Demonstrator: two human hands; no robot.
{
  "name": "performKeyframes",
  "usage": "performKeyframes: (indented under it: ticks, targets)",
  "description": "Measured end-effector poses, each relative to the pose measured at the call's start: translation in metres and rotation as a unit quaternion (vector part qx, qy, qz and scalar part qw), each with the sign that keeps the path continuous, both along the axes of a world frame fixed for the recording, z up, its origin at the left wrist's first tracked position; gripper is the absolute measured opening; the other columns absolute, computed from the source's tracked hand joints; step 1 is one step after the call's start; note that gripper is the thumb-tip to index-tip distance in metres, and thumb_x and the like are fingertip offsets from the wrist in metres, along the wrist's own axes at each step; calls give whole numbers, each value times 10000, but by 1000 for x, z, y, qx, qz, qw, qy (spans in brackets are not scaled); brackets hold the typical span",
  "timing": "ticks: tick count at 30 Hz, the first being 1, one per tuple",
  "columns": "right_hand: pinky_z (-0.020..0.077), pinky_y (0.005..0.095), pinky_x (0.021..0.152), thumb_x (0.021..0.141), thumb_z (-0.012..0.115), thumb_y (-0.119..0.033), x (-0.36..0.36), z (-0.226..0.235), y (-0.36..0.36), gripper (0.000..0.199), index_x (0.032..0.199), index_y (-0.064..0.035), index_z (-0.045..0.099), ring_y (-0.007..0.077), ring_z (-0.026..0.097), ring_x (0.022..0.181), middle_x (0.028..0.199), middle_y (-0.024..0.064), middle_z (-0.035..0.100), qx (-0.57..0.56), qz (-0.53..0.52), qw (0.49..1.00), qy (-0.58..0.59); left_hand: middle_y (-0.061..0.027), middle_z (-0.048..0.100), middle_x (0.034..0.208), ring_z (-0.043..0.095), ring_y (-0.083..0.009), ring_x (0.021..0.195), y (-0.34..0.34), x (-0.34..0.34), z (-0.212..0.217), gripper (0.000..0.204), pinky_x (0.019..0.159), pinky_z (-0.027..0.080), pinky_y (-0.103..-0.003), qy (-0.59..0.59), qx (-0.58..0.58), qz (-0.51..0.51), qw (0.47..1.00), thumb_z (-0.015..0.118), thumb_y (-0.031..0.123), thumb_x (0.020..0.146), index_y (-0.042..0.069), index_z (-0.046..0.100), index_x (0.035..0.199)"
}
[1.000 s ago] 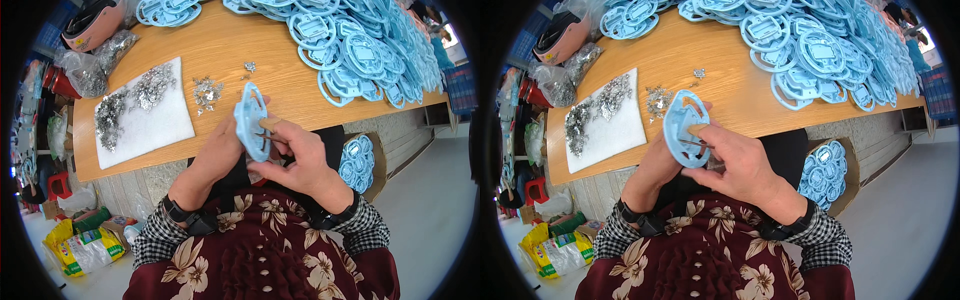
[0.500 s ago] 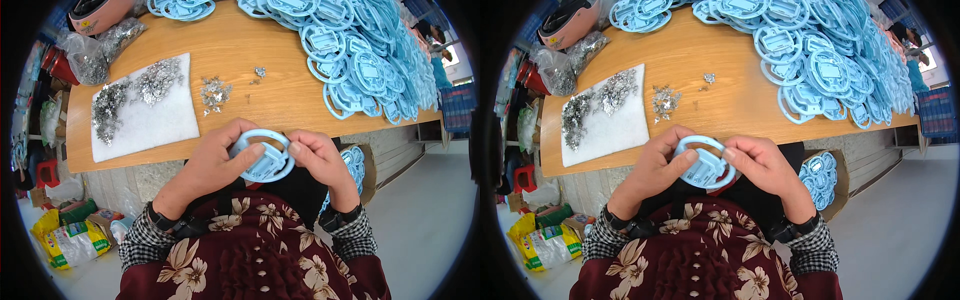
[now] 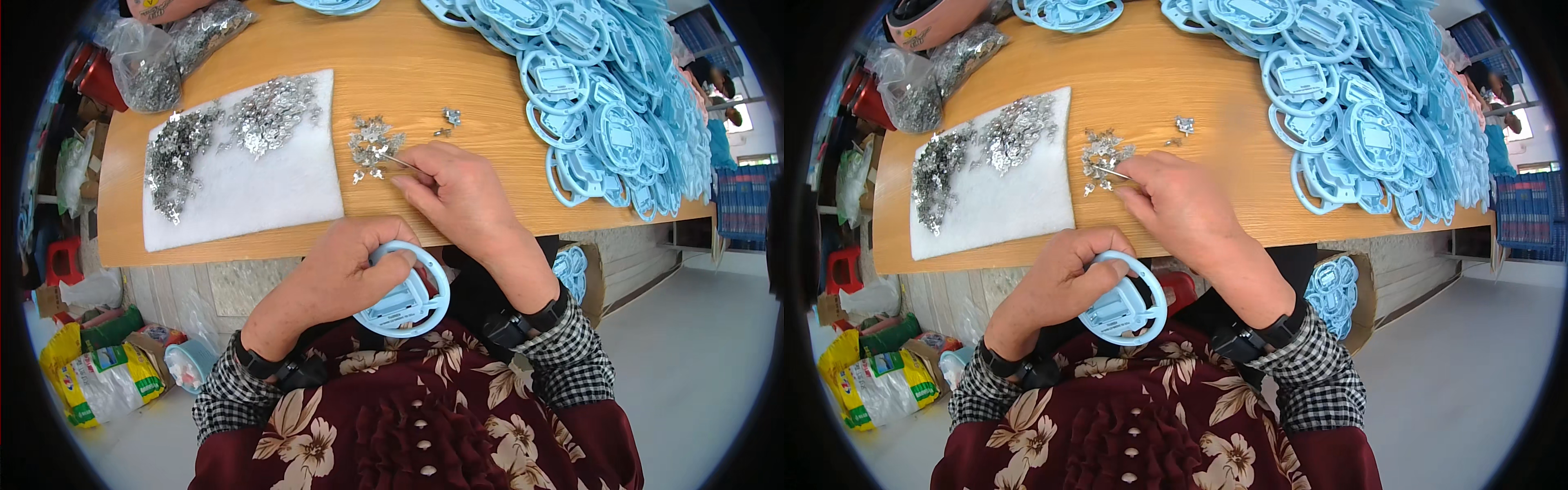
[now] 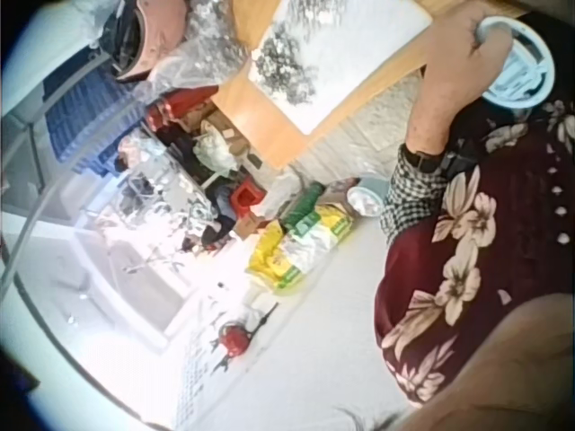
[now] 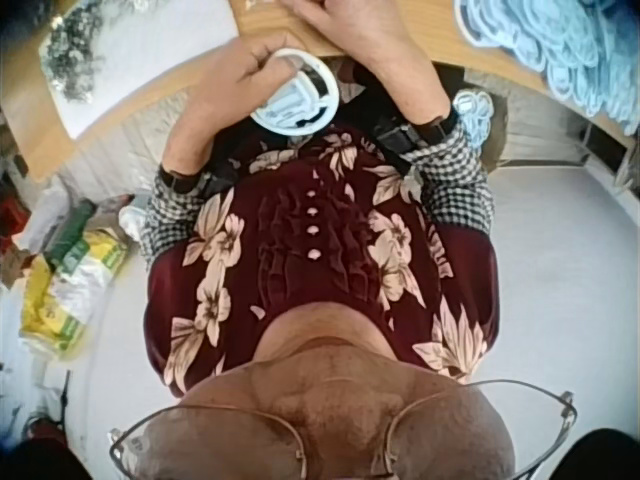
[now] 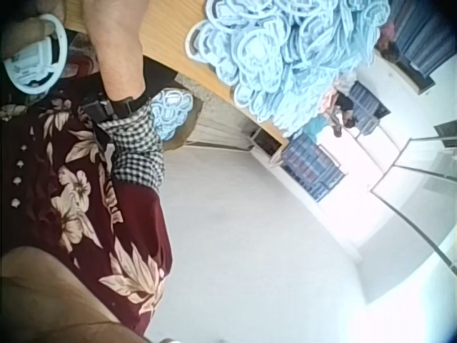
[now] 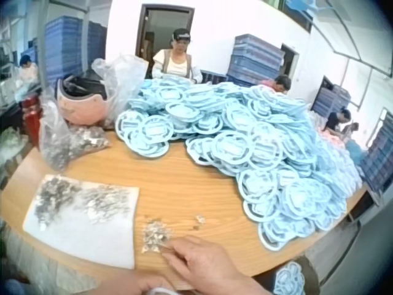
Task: Assembling small silver metal components into light blue circular plastic frames using a needle tool.
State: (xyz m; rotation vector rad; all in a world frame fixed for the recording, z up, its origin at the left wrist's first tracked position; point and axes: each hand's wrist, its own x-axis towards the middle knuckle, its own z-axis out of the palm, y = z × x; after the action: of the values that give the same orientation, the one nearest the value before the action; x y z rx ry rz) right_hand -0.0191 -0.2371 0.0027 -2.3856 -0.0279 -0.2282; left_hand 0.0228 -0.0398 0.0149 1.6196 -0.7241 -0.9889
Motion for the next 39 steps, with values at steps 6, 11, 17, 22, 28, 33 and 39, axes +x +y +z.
performKeyframes:
  ticks: [6, 11, 17, 22, 28, 33, 39]
  targets:
    - [507, 460, 700, 924, 629, -151, 14, -8, 9, 122, 972, -39, 640, 378, 635, 809, 887, 154, 645, -90, 2, 996, -16, -32, 668, 753, 591, -73, 692, 1, 3, 1, 152, 627, 490, -269, 21, -15, 0, 1000, 574, 117, 925, -9, 659, 908]
    - [478, 414, 638, 923, 639, -172, 7, -3, -6, 157, 965, -22, 621, 325, 620, 720, 806, 140, 624, -8, -2, 1000, 20, 3, 669, 820, 580, -49, 719, 1, 2, -10, 160, 634, 480, -238, 92, -41, 62, 993, 536, 102, 978, 11, 649, 1045]
    - [391, 216, 649, 925, 700, -120, -13, 32, -28, 140, 938, 11, 654, 32, 444, 724, 779, -75, 535, 137, -42, 981, 133, 5, 659, 901, 585, -40, 796, -9, 6, -10, 203, 708, 484, -221, -8, -45, 164, 985, 531, 129, 1029, 30, 587, 1197]
    - [381, 207, 643, 922, 713, -145, -20, 49, -27, 168, 926, 12, 655, 32, 438, 722, 775, -72, 530, 140, -8, 973, 181, 28, 643, 878, 555, -31, 772, -25, 9, -4, 193, 687, 468, -217, -133, -32, 139, 981, 585, 215, 1036, 56, 612, 1141]
    - [395, 295, 563, 908, 670, -240, -28, 29, -28, 235, 938, -10, 636, 99, 472, 615, 657, 3, 525, 119, -28, 989, 86, -70, 691, 795, 651, -131, 730, -33, 10, -19, 213, 662, 505, -298, -49, -77, 192, 977, 622, 277, 1001, 75, 645, 1063]
    - [367, 215, 525, 905, 664, -170, -32, 17, -17, 160, 922, -15, 627, 24, 468, 620, 700, -60, 540, 290, -76, 949, 93, 51, 605, 905, 537, -10, 825, -35, 8, -16, 147, 709, 455, -195, 29, -93, 167, 981, 609, 221, 1030, 75, 607, 1048]
    - [387, 236, 573, 852, 669, -172, -31, 21, -26, 178, 907, -12, 617, 40, 467, 651, 723, -39, 544, 272, -63, 953, 117, 45, 608, 917, 538, -14, 841, -37, 8, -14, 156, 739, 464, -205, -57, -83, 127, 987, 608, 220, 1031, 69, 610, 1069]
